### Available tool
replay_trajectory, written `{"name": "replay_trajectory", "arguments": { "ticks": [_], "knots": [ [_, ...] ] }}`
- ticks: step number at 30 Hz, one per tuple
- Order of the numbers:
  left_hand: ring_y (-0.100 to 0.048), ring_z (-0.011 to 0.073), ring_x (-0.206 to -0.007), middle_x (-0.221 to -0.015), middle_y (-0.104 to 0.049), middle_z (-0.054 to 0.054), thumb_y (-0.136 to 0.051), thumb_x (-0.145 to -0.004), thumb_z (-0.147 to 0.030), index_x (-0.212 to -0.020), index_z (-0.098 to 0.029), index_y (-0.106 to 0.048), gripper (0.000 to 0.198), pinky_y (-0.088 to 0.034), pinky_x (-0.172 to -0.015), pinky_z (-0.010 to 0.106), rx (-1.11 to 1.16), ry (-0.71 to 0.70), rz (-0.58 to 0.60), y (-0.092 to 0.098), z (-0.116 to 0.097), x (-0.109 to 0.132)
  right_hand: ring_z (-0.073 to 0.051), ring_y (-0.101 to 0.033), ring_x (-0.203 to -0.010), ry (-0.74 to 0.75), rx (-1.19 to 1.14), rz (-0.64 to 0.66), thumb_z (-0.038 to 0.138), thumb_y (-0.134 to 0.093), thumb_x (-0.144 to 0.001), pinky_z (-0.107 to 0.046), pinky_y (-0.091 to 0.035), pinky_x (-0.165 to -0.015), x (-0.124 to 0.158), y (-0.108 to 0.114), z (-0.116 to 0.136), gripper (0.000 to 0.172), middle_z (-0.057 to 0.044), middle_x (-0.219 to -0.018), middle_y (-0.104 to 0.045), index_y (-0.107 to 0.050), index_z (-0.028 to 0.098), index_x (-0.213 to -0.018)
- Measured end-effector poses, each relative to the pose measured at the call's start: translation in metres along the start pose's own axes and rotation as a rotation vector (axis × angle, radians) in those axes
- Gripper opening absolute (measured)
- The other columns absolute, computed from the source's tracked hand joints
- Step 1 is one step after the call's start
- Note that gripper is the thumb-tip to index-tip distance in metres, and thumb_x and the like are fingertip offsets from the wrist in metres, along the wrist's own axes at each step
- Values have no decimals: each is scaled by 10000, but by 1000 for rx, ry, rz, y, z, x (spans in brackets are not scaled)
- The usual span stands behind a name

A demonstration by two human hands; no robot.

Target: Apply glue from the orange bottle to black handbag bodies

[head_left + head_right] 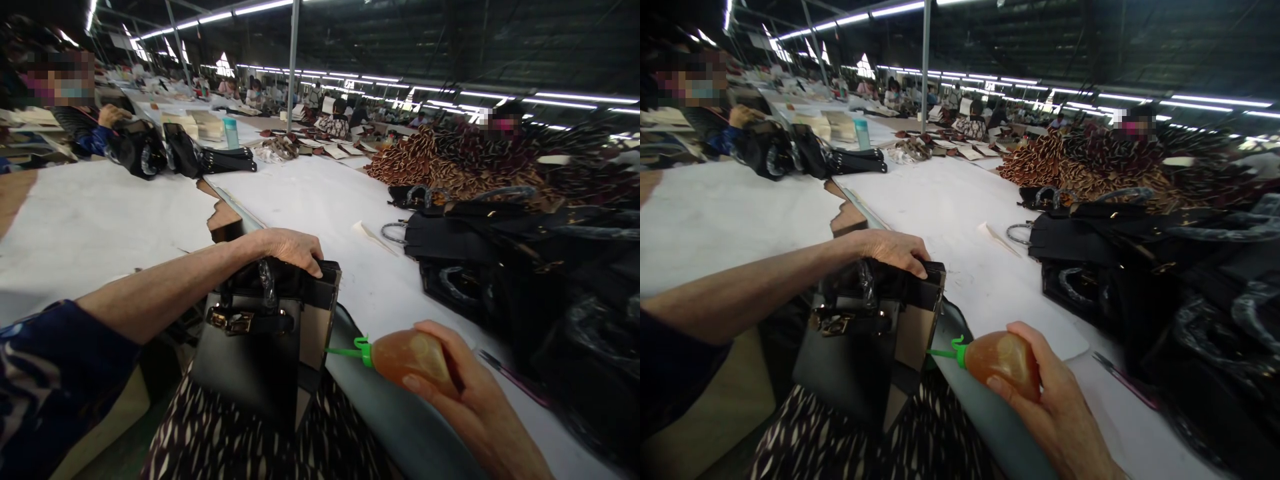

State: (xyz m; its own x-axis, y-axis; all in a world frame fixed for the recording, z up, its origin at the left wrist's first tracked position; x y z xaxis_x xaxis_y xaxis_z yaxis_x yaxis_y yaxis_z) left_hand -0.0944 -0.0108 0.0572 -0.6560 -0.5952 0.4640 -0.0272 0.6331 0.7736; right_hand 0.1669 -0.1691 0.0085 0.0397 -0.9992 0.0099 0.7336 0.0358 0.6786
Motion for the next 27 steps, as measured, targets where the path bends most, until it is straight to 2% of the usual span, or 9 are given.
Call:
{"name": "replay_trajectory", "arguments": {
  "ticks": [4, 9, 18, 22, 25, 27],
  "knots": [
    [-587, 177, -732, -826, -713, 51, -537, -763, -330, -995, -99, -700, 366, -438, -649, 244, 4, 5, -4, 0, 1, -1, -254, -600, -1059, 11, 17, 9, 527, -621, -776, -267, -555, -763, 1, -3, -5, 523, -21, -1171, -632, -489, 284, -1219],
    [-588, 173, -719, -837, -713, 54, -532, -759, -333, -969, -94, -697, 358, -425, -604, 234, 23, -7, -15, -1, 2, -1, -252, -619, -1003, -12, 27, 14, 534, -612, -764, -291, -540, -789, 3, -5, -8, 520, -31, -1117, -650, -505, 251, -1187],
    [-594, 165, -715, -849, -718, 56, -531, -763, -305, -972, -89, -691, 341, -412, -579, 218, 35, -7, -29, -1, 1, -1, -256, -596, -1033, -78, -23, -15, 523, -600, -755, -290, -505, -817, 11, -10, -6, 533, -41, -1158, -631, -496, 232, -1188],
    [-593, 163, -719, -862, -716, 58, -524, -767, -303, -999, -89, -688, 355, -413, -588, 218, 30, 13, -45, 0, 0, 0, -272, -593, -1052, -86, -20, 56, 550, -629, -732, -290, -521, -797, 11, -13, -14, 598, -59, -1175, -630, -483, 221, -1210],
    [-588, 160, -718, -846, -712, 51, -521, -766, -304, -993, -99, -690, 350, -416, -609, 222, 34, 28, -69, 2, -1, 2, -275, -559, -1115, -89, -14, 59, 560, -636, -731, -291, -511, -840, 11, -13, -19, 610, -55, -1223, -604, -481, 231, -1221],
    [-586, 168, -719, -840, -709, 51, -521, -760, -306, -983, -102, -691, 347, -424, -630, 238, 43, 20, -80, 3, -1, 2, -265, -571, -1092, -82, -12, 60, 563, -639, -732, -289, -504, -857, 12, -13, -20, 597, -47, -1204, -609, -487, 241, -1212]
  ]
}}
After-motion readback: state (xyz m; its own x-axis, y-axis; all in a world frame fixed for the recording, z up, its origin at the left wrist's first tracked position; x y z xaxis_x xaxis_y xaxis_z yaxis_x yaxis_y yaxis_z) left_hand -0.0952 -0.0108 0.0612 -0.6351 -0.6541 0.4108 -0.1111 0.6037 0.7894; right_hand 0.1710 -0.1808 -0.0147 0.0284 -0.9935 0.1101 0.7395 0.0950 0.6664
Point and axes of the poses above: each hand's wrist, its own x-axis away from the middle knuckle, its own y-axis out of the back of the hand, z = x × y, the point moved 3 cm from there along -x, towards the middle knuckle
